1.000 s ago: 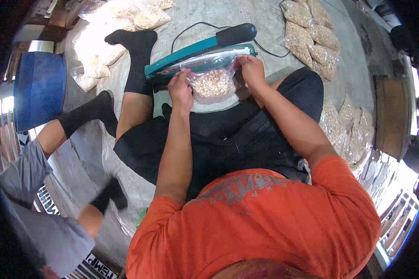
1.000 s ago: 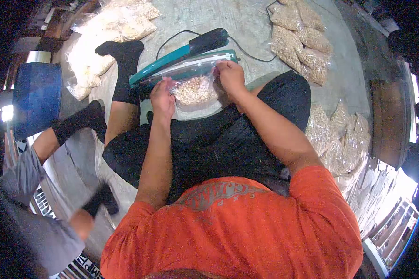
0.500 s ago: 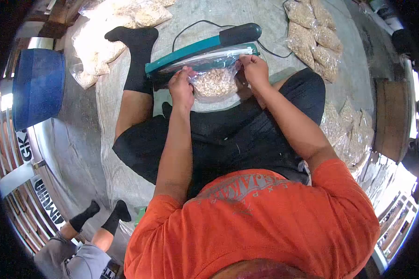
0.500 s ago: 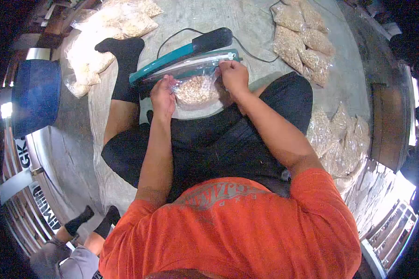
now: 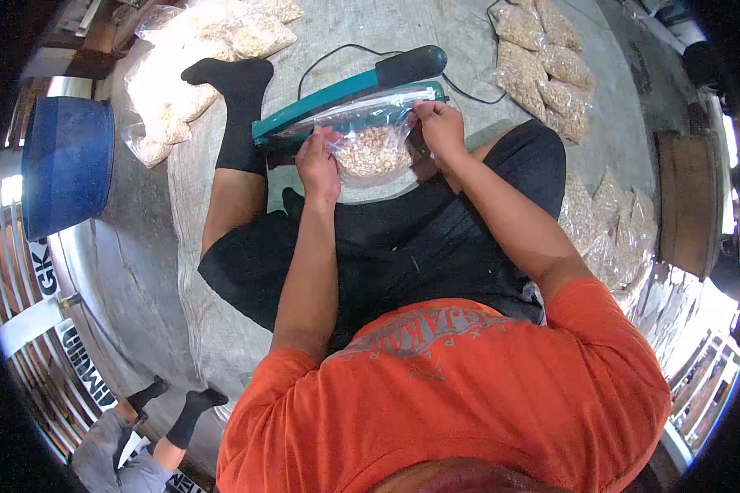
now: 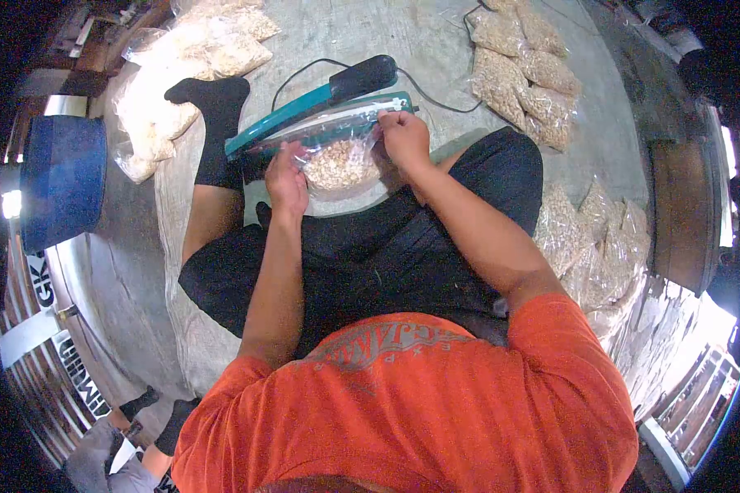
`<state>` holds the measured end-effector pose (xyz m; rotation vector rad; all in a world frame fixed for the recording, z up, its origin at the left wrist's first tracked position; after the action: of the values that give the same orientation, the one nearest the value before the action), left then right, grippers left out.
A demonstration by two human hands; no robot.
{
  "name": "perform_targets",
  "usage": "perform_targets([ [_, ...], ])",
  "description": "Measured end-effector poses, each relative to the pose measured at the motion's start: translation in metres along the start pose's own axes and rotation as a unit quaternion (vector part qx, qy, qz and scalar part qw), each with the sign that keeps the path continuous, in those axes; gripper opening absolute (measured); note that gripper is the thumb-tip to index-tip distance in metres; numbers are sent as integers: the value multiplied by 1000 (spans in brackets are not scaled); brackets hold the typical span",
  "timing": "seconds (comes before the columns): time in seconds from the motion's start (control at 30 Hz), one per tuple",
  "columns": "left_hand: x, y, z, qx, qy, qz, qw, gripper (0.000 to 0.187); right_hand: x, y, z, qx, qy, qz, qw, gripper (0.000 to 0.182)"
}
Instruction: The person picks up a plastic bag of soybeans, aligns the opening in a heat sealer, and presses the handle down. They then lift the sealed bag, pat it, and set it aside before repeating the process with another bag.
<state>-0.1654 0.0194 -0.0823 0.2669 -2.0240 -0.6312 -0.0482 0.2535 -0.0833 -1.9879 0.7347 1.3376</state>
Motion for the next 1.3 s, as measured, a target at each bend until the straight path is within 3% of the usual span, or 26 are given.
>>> perform_targets([
  [0.17,-12,-13,15,-1,38,38,999,22,-7,-1,-6,-12,12,-9,1000,26],
  [0.23,-11,-11,16,-7,51,36,998,21,-14,-4,-11,8,4,-43,999,36],
  [0.4,-10,-10,17,22,61,21,998,18,-15,-2,-12,-1,22,-4,1000,28],
  [0.73,-10,-10,20,27,33,35,998,21,-3,-2,-6,20,-1,-23,1000,38],
  [1.03,-10,-9,20,44,54,56,996,24,-5,-5,-5,28,-37,-120,992,37],
  [1.3,-10,-14,4,31,29,95,995,27,-11,-5,-7,26,-41,-95,994,34],
])
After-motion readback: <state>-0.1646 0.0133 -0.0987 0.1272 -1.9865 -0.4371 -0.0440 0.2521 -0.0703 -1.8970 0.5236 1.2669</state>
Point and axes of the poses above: each hand's wrist, its own z-axis towards the middle knuckle, its own y-axis out of the palm, x = y × z, the point moved 5 cm from there along z, towards the middle knuckle, and after that the axes turned 3 degrees about -z, right-handed, at the moved point
